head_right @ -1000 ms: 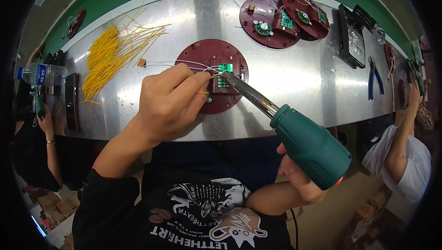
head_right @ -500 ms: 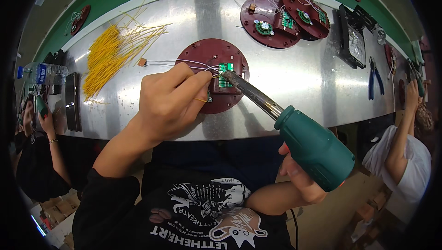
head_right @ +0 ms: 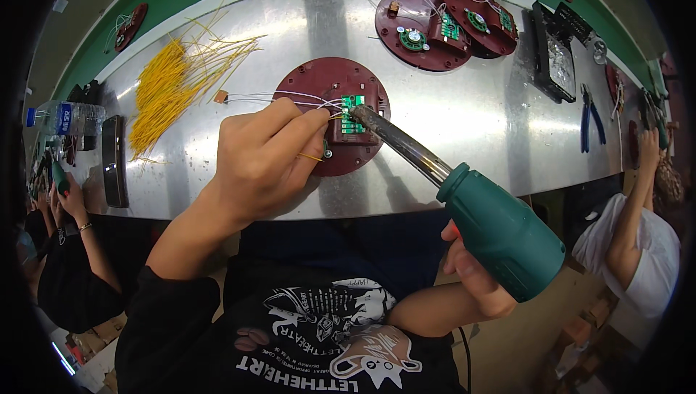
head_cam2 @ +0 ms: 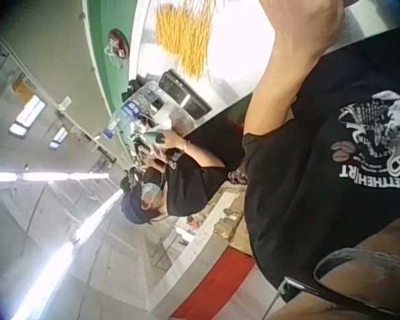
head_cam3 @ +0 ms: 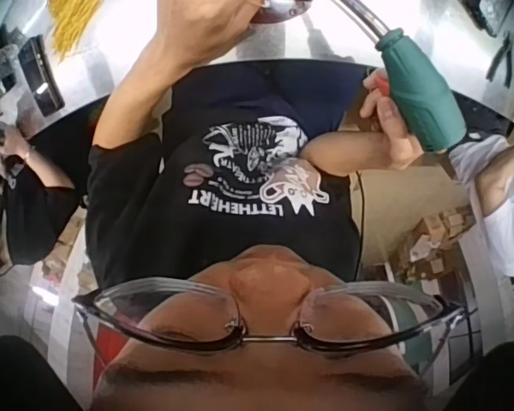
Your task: Soldering wires onto small circuit boards at an industrial assembly line.
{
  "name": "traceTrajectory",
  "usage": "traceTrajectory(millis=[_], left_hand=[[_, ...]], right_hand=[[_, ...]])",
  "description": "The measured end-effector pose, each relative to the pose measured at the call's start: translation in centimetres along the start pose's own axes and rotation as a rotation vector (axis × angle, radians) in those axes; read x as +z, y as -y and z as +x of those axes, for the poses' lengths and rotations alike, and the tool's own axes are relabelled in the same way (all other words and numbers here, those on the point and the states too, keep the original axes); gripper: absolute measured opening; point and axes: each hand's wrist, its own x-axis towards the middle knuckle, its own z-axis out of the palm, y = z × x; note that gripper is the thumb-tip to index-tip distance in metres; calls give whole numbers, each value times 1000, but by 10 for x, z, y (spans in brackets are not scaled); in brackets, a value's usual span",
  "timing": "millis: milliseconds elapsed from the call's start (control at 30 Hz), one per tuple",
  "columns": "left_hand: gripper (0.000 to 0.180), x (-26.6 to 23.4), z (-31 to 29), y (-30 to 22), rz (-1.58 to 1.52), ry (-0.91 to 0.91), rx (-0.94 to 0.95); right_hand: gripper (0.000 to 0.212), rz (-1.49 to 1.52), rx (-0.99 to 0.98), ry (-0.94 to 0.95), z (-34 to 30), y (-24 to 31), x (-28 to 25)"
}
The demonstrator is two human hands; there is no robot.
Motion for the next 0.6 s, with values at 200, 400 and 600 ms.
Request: traceTrajectory(millis=[200, 400, 600], left_hand=[[24, -1, 1, -1, 15, 7, 2], [25, -3, 2, -1, 11, -2, 22], [22, -1, 2, 0, 16, -52, 21]], right_hand=[[52, -5, 52, -43, 0, 5, 2], [53, -4, 73, -43, -2, 7, -1], [54, -7, 86, -37, -2, 9, -2]])
